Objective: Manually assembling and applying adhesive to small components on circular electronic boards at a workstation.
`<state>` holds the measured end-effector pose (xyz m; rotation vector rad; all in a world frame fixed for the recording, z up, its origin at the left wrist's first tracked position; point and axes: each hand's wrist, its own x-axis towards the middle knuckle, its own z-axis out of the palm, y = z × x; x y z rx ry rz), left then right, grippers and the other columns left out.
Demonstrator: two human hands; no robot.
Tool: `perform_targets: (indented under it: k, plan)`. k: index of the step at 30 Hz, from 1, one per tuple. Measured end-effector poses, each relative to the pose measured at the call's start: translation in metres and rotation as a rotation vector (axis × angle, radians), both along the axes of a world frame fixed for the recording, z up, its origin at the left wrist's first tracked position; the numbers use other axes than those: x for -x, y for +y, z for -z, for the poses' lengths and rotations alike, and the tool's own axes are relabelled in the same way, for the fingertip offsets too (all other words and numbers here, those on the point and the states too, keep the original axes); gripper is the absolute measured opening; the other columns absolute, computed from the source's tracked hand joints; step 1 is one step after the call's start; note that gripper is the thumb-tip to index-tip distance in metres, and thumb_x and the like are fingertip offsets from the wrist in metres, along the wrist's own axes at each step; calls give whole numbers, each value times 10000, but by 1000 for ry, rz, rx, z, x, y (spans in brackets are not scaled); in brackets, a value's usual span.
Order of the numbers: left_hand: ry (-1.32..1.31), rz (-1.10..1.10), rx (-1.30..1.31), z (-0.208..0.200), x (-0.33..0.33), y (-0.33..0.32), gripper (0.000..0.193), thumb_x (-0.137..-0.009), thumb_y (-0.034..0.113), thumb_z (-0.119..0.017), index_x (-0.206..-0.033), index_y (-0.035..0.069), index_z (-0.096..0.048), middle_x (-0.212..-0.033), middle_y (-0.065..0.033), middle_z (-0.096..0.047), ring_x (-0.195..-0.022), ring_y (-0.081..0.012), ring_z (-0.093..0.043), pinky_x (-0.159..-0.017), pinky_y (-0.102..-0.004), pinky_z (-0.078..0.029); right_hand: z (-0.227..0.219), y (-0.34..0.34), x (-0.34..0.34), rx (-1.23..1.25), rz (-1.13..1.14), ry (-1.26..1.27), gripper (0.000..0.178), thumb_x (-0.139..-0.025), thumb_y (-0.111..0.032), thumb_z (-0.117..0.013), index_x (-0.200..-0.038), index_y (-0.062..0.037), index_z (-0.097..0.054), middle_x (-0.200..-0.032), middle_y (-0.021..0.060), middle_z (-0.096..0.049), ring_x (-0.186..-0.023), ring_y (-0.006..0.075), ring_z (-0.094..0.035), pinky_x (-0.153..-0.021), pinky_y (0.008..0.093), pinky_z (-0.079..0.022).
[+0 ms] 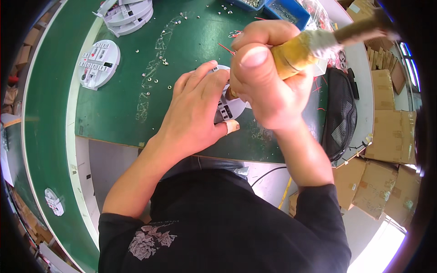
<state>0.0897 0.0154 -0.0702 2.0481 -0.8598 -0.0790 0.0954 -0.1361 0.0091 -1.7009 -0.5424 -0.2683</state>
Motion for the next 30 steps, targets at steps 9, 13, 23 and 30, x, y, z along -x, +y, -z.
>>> perform_targets:
  k: [9, 13, 23, 30]
  plan:
    - [147, 2, -95, 11, -9, 0, 900, -640, 292, -925, -1370, 48, -460, -1318, -159, -563, -1376, -357, -440, -1107, -496, -328, 22, 23, -10, -133, 442, 12, 203, -1018, -177, -627, -1017, 24, -602, -665, 35, -554, -473, 81, -471, -463, 237, -389]
    - [100, -62, -152, 8, -4, 13, 888, -652, 261, -926, -1373, 44, -455, -1366, -151, -549, -1375, -355, -450, -1096, -499, -364, -48, 24, -6, -355, 562, 251, 245, -1064, -313, -566, -1035, -71, -545, -714, 24, -514, -615, 125, -518, -550, 281, -454]
    - [1194, 54, 1469, -11, -8, 51, 617, -921, 323, -536, -1432, 14, -384, -1502, -197, -451, -1383, -350, -476, -1103, -517, -453, -13, 16, 6, -34, 412, 595, 141, -948, -109, -692, -1028, 4, -667, -762, 22, -633, -517, 55, -506, -478, 224, -396]
    - [1073, 99, 1348, -6, -9, 41, 644, -948, 365, -485, -1449, -10, -334, -1477, -209, -458, -1342, -333, -516, -1088, -487, -469, 10, 43, 0, -47, 322, 473, 111, -889, -91, -706, -962, -12, -678, -795, 29, -678, -708, 109, -640, -640, 302, -527]
